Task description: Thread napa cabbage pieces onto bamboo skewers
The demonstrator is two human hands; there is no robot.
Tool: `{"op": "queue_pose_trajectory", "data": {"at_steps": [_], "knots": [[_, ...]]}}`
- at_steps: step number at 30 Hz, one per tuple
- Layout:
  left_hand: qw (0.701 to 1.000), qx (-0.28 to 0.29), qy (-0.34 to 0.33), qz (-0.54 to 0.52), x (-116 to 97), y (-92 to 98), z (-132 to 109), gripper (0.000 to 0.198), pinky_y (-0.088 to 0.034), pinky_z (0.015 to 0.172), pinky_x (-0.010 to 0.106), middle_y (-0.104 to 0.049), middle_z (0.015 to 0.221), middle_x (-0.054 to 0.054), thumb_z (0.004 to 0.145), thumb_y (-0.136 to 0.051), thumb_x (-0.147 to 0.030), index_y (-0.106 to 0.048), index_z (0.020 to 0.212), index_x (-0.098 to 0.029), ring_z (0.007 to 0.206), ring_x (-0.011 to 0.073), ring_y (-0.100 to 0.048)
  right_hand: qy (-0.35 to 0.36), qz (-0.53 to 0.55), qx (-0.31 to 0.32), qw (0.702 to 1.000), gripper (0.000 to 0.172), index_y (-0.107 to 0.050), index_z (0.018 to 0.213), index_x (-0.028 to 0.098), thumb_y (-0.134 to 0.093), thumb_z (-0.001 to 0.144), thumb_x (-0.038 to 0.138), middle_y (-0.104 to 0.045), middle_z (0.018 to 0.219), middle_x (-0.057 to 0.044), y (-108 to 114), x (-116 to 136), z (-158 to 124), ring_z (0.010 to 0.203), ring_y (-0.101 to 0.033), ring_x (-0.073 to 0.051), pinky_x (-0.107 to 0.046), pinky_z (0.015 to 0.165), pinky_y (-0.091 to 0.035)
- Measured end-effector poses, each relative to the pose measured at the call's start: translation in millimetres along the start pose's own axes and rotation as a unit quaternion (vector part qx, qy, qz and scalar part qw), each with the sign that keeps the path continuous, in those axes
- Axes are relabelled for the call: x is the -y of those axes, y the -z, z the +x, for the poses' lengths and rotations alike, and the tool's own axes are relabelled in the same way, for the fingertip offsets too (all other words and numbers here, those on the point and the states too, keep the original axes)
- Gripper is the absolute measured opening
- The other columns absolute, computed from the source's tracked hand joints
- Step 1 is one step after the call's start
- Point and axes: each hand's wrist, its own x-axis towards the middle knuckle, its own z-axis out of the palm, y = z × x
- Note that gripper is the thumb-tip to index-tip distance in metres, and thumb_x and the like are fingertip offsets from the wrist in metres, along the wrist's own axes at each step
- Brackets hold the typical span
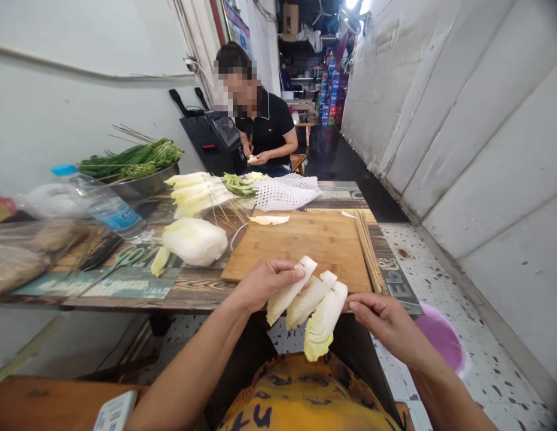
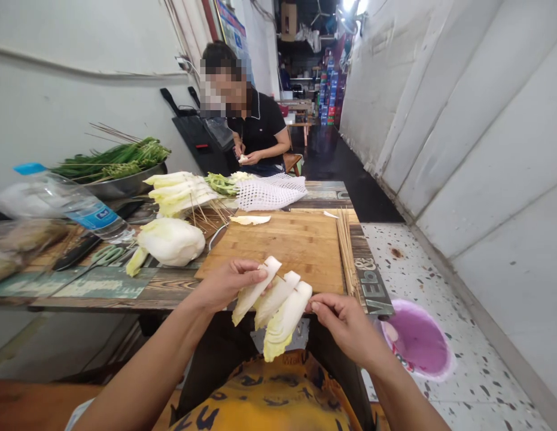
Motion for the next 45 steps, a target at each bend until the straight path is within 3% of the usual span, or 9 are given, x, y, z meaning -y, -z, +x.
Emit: {"op": "queue_pose_trajectory", "data": {"at_steps": [8,14,16,18,20,27,37,41,45], "knots": [[0.994,0.064,-0.024,0.089,-2.6,-5.4,2.9,0.031,-0.035,0.054,0.021,-0.067,0.062,0.004,0.074,-0.065,-0.042,-0.072,0.065,-0.013,0.054,0.0119,-0.052,0.006,0.031,0.01,0.999,0.032,-0.07,0.096,0.017,-0.048,0.089,0.038,-0.068,0.079,-0.002,-6.9,1.0,3.2,0.075,-0.059,-0.016,-0.025,0.068,-0.046],[0.987,-0.085,-0.063,0.12,-4.0,8.7,1.9,0.04,-0.044,0.065,0.024,-0.07,0.077,0.003,0.074,-0.066,-0.041,-0.068,0.106,-0.017,0.066,0.0153,-0.059,0.0,0.044,-0.01,0.999,0.032,-0.069,0.093,0.016,-0.048,0.089,0.039,-0.063,0.074,-0.002,-1.2,-3.0,2.0,0.066,-0.051,-0.013,-0.024,0.063,-0.042],[0.954,-0.185,-0.098,0.216,-3.6,25.5,12.2,0.038,-0.046,0.07,0.027,-0.07,0.077,0.005,0.078,-0.06,-0.041,-0.068,0.106,-0.016,0.068,0.0182,-0.061,-0.02,0.043,-0.033,0.998,0.033,-0.067,0.089,0.015,-0.048,0.089,0.042,-0.054,0.064,0.001,1.9,-8.7,-1.5,0.057,-0.043,-0.01,-0.021,0.052,-0.036],[0.876,-0.275,-0.147,0.368,-3.0,43.6,30.8,0.029,-0.044,0.081,0.03,-0.071,0.089,0.008,0.08,-0.057,-0.036,-0.071,0.097,-0.017,0.083,0.0226,-0.063,-0.04,0.059,-0.049,0.996,0.033,-0.065,0.088,0.015,-0.049,0.089,0.044,-0.044,0.058,0.003,3.5,-14.7,-5.3,0.051,-0.034,-0.008,-0.02,0.045,-0.028],[0.786,-0.28,-0.153,0.53,-3.1,58.8,55.0,0.03,-0.04,0.09,0.031,-0.068,0.107,0.01,0.085,-0.046,-0.026,-0.069,0.104,-0.019,0.101,0.0243,-0.059,-0.053,0.086,-0.058,0.993,0.035,-0.064,0.09,0.014,-0.049,0.088,0.045,-0.038,0.057,0.004,3.2,-19.4,-8.9,0.048,-0.027,-0.007,-0.02,0.042,-0.02],[0.749,-0.24,-0.095,0.611,-10.8,81.7,117.9,0.024,-0.033,0.093,0.045,-0.065,0.102,0.02,0.076,-0.048,-0.01,-0.066,0.091,-0.009,0.104,0.031,-0.055,-0.083,0.135,-0.06,0.986,0.038,-0.062,0.096,0.014,-0.05,0.087,0.049,-0.028,0.055,0.007,0.0,-26.8,-16.5,0.046,-0.021,-0.006,-0.021,0.042,-0.013],[0.833,-0.139,-0.169,0.507,-7.5,29.4,73.5,0.033,-0.043,0.075,0.029,-0.068,0.088,0.01,0.09,-0.038,-0.032,-0.065,0.084,-0.014,0.083,0.0195,-0.06,-0.087,0.14,-0.093,0.982,0.04,-0.063,0.096,0.014,-0.053,0.084,0.051,-0.03,0.053,0.007,-2.1,-26.3,-15.5,0.046,-0.023,-0.006,-0.021,0.042,-0.014],[0.985,-0.078,-0.11,0.105,1.4,15.9,39.3,0.033,-0.044,0.057,0.023,-0.066,0.077,0.006,0.083,-0.053,-0.043,-0.063,0.092,-0.013,0.063,0.0136,-0.059,-0.07,0.065,-0.088,0.992,0.038,-0.064,0.096,0.015,-0.05,0.086,0.049,-0.041,0.056,0.004,-1.3,-21.5,-19.8,0.047,-0.029,-0.008,-0.021,0.042,-0.02],[0.989,-0.035,-0.025,-0.139,12.2,7.7,22.1,0.033,-0.041,0.047,0.018,-0.064,0.068,0.002,0.07,-0.07,-0.043,-0.062,0.082,-0.014,0.05,0.0079,-0.053,-0.057,0.005,-0.082,0.995,0.036,-0.065,0.092,0.016,-0.047,0.088,0.046,-0.051,0.062,0.001,-2.4,-16.2,-20.8,0.052,-0.038,-0.009,-0.021,0.046,-0.028]]}}
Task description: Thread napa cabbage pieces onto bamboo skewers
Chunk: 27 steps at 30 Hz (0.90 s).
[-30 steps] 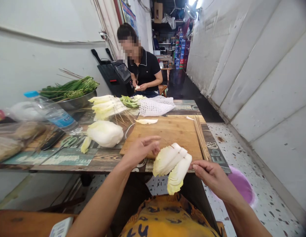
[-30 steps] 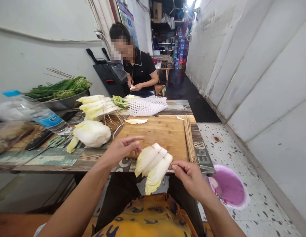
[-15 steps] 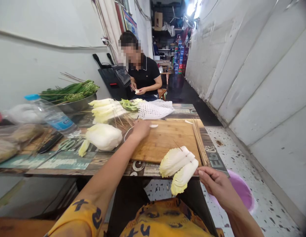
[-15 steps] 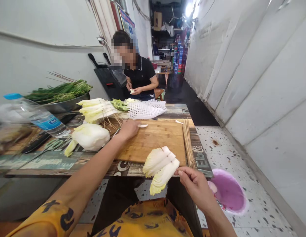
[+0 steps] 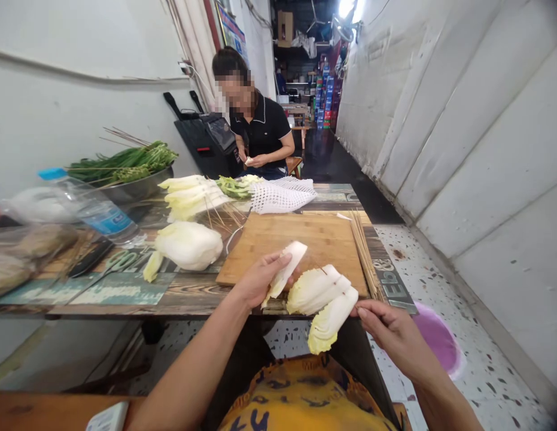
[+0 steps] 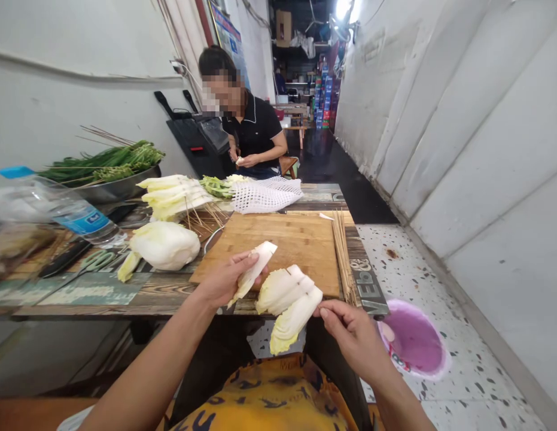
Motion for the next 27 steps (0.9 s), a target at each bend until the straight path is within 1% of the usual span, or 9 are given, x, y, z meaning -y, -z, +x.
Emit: {"op": "queue_pose_trajectory", "data": {"at_steps": [2,3,7,10,12,15,17,23,27], "knots": [[0.999,-0.014,0.005,-0.031,3.1,-2.5,-3.7,0.033,-0.04,0.045,0.017,-0.063,0.064,0.002,0.07,-0.071,-0.043,-0.062,0.075,-0.012,0.046,0.0062,-0.052,0.015,-0.023,-0.001,1.0,0.034,-0.065,0.089,0.016,-0.047,0.088,0.045,-0.055,0.065,0.0,-0.9,2.7,-0.5,0.056,-0.044,-0.011,-0.022,0.05,-0.034],[0.999,-0.017,0.007,-0.043,3.3,-3.6,-4.9,0.032,-0.041,0.045,0.016,-0.064,0.064,0.003,0.07,-0.071,-0.041,-0.063,0.075,-0.011,0.046,0.006,-0.052,0.022,-0.033,-0.001,0.999,0.033,-0.066,0.089,0.017,-0.047,0.088,0.044,-0.057,0.067,-0.001,-1.2,4.0,-0.8,0.059,-0.047,-0.012,-0.022,0.053,-0.036],[0.993,-0.026,0.028,-0.115,-1.7,-6.7,-9.7,0.031,-0.049,0.05,0.017,-0.068,0.075,0.006,0.065,-0.077,-0.032,-0.067,0.082,-0.009,0.053,0.0082,-0.058,0.036,-0.056,0.005,0.998,0.033,-0.067,0.092,0.018,-0.046,0.089,0.042,-0.064,0.073,-0.002,-0.5,8.3,-2.6,0.065,-0.054,-0.014,-0.024,0.06,-0.042],[0.988,-0.049,0.033,-0.141,-5.4,-7.9,-12.6,0.026,-0.051,0.051,0.018,-0.068,0.073,0.007,0.066,-0.077,-0.027,-0.068,0.081,-0.008,0.053,0.0093,-0.059,0.039,-0.067,0.008,0.997,0.033,-0.068,0.095,0.018,-0.045,0.089,0.042,-0.065,0.073,-0.001,1.3,9.8,-3.4,0.065,-0.055,-0.014,-0.023,0.06,-0.043],[0.987,-0.049,0.034,-0.147,-6.3,-8.6,-13.8,0.023,-0.051,0.051,0.017,-0.068,0.072,0.007,0.067,-0.076,-0.025,-0.069,0.081,-0.008,0.053,0.0091,-0.059,0.044,-0.071,0.011,0.996,0.033,-0.068,0.094,0.019,-0.045,0.089,0.042,-0.066,0.074,-0.001,2.3,10.2,-3.2,0.066,-0.056,-0.015,-0.023,0.06,-0.043],[0.987,-0.026,0.027,-0.157,-6.7,-9.8,-14.5,0.025,-0.051,0.051,0.018,-0.068,0.07,0.007,0.066,-0.077,-0.027,-0.069,0.078,-0.008,0.053,0.0087,-0.058,0.052,-0.065,0.018,0.996,0.031,-0.068,0.094,0.019,-0.046,0.089,0.04,-0.069,0.082,-0.002,2.7,10.2,-2.2,0.074,-0.059,-0.015,-0.023,0.066,-0.045],[0.988,-0.02,0.025,-0.154,-7.3,-10.4,-14.5,0.027,-0.051,0.051,0.017,-0.068,0.07,0.006,0.064,-0.079,-0.028,-0.069,0.077,-0.008,0.053,0.0083,-0.057,0.053,-0.059,0.02,0.997,0.03,-0.068,0.095,0.019,-0.047,0.089,0.04,-0.069,0.085,-0.002,2.6,10.1,-1.4,0.078,-0.06,-0.016,-0.023,0.07,-0.045],[0.991,-0.023,0.022,-0.132,-9.5,-10.8,-14.4,0.03,-0.049,0.049,0.016,-0.067,0.069,0.006,0.062,-0.08,-0.031,-0.069,0.076,-0.007,0.051,0.0068,-0.056,0.049,-0.059,0.021,0.997,0.031,-0.068,0.096,0.019,-0.047,0.089,0.04,-0.07,0.084,-0.002,2.8,12.5,-1.2,0.078,-0.061,-0.016,-0.023,0.07,-0.047],[0.993,-0.019,0.019,-0.117,-11.1,-11.8,-15.6,0.031,-0.048,0.049,0.016,-0.067,0.07,0.005,0.061,-0.08,-0.033,-0.069,0.075,-0.008,0.05,0.0063,-0.055,0.043,-0.07,0.015,0.996,0.033,-0.069,0.096,0.019,-0.047,0.089,0.042,-0.068,0.075,-0.002,3.7,15.0,-2.9,0.075,-0.062,-0.017,-0.024,0.069,-0.048]]}}
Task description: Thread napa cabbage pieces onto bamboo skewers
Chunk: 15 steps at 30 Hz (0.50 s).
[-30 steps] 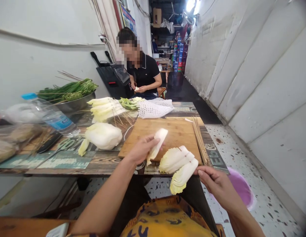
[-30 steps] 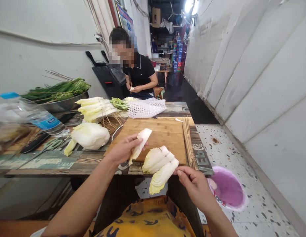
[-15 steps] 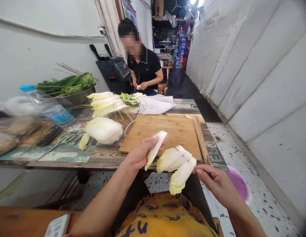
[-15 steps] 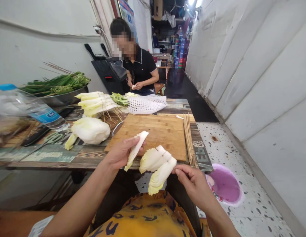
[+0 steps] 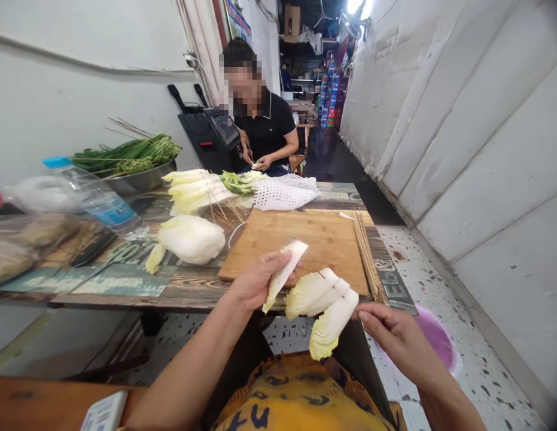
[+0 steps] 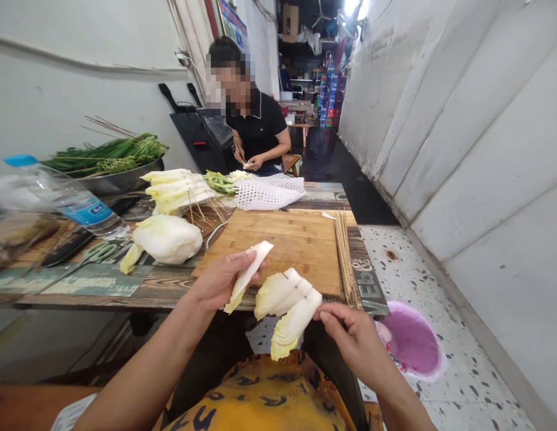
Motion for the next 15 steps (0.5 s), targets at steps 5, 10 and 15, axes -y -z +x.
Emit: {"op": "queue_pose_trajectory", "data": {"at_steps": [5,10,15], "knots": [[0.998,-0.018,-0.018,0.061,-1.4,-1.2,-3.7,0.032,-0.046,0.05,0.017,-0.068,0.071,0.005,0.062,-0.079,-0.037,-0.07,0.077,-0.01,0.051,0.0072,-0.055,0.0,-0.001,0.007,1.0,0.033,-0.069,0.097,0.02,-0.046,0.09,0.043,-0.07,0.085,-0.003,1.1,1.0,-1.3,0.078,-0.062,-0.018,-0.025,0.07,-0.048],[0.993,-0.028,-0.026,0.11,1.1,-0.5,-5.7,0.034,-0.043,0.049,0.019,-0.069,0.073,0.007,0.062,-0.077,-0.041,-0.071,0.075,-0.011,0.051,0.009,-0.056,-0.002,0.004,0.018,1.0,0.033,-0.07,0.098,0.02,-0.046,0.09,0.042,-0.07,0.086,-0.004,2.0,2.0,-2.5,0.08,-0.062,-0.019,-0.026,0.07,-0.048],[0.993,0.0,-0.024,0.118,5.5,1.3,-4.5,0.031,-0.042,0.052,0.019,-0.066,0.066,0.004,0.066,-0.074,-0.041,-0.072,0.074,-0.012,0.051,0.0076,-0.054,-0.012,-0.002,0.031,0.999,0.034,-0.069,0.1,0.019,-0.045,0.09,0.042,-0.067,0.078,-0.002,4.2,1.4,-4.2,0.076,-0.059,-0.018,-0.024,0.066,-0.045]]}}
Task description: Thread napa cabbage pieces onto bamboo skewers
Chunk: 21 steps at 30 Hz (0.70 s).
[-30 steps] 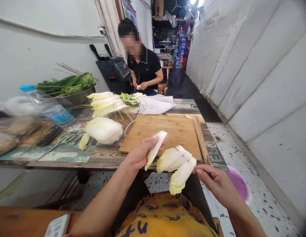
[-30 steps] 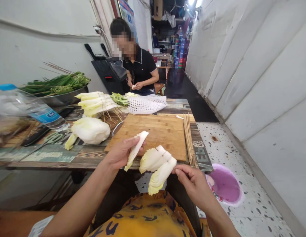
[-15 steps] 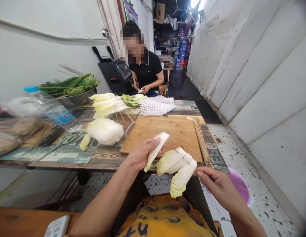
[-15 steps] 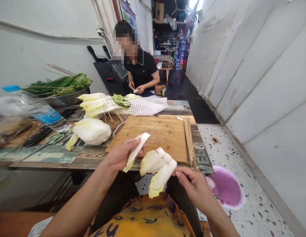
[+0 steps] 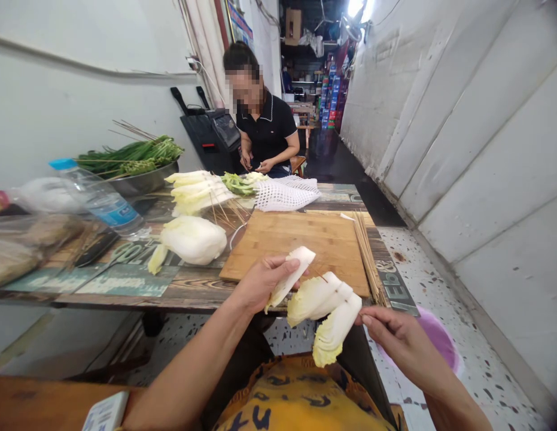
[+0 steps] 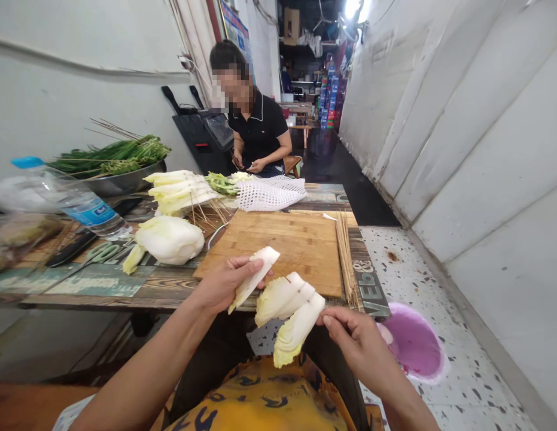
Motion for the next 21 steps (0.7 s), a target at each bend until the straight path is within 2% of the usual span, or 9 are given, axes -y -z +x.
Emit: {"op": "queue_pose_trajectory", "data": {"at_steps": [6,9,16,21], "knots": [[0.999,-0.017,-0.011,0.039,2.3,0.9,-0.2,0.033,-0.043,0.053,0.02,-0.067,0.067,0.004,0.066,-0.074,-0.043,-0.072,0.076,-0.012,0.053,0.0094,-0.055,-0.009,-0.018,0.004,1.0,0.036,-0.068,0.1,0.019,-0.044,0.09,0.044,-0.064,0.074,-0.002,0.2,-2.2,-0.8,0.064,-0.053,-0.014,-0.023,0.058,-0.042],[0.998,-0.003,-0.017,0.054,2.0,1.9,-0.2,0.033,-0.042,0.052,0.02,-0.065,0.061,0.003,0.068,-0.072,-0.044,-0.072,0.074,-0.012,0.052,0.0092,-0.054,-0.009,-0.008,0.003,1.0,0.037,-0.069,0.099,0.018,-0.044,0.09,0.044,-0.064,0.073,-0.002,-1.0,-1.7,0.1,0.063,-0.053,-0.014,-0.023,0.057,-0.042],[1.0,-0.016,-0.014,0.005,-4.8,-1.7,-0.6,0.03,-0.043,0.051,0.019,-0.068,0.07,0.004,0.065,-0.075,-0.041,-0.072,0.074,-0.012,0.05,0.0077,-0.055,0.001,0.011,-0.003,1.0,0.033,-0.069,0.099,0.018,-0.047,0.089,0.042,-0.068,0.079,-0.004,1.7,4.3,0.0,0.075,-0.061,-0.018,-0.026,0.066,-0.047],[0.999,0.014,0.002,-0.043,-5.5,-5.9,-1.6,0.029,-0.043,0.052,0.017,-0.067,0.07,0.005,0.064,-0.076,-0.039,-0.07,0.073,-0.011,0.051,0.0066,-0.055,0.019,0.021,-0.009,1.0,0.031,-0.069,0.098,0.019,-0.049,0.089,0.04,-0.071,0.091,-0.005,5.2,7.3,0.2,0.085,-0.064,-0.02,-0.027,0.075,-0.048]]}}
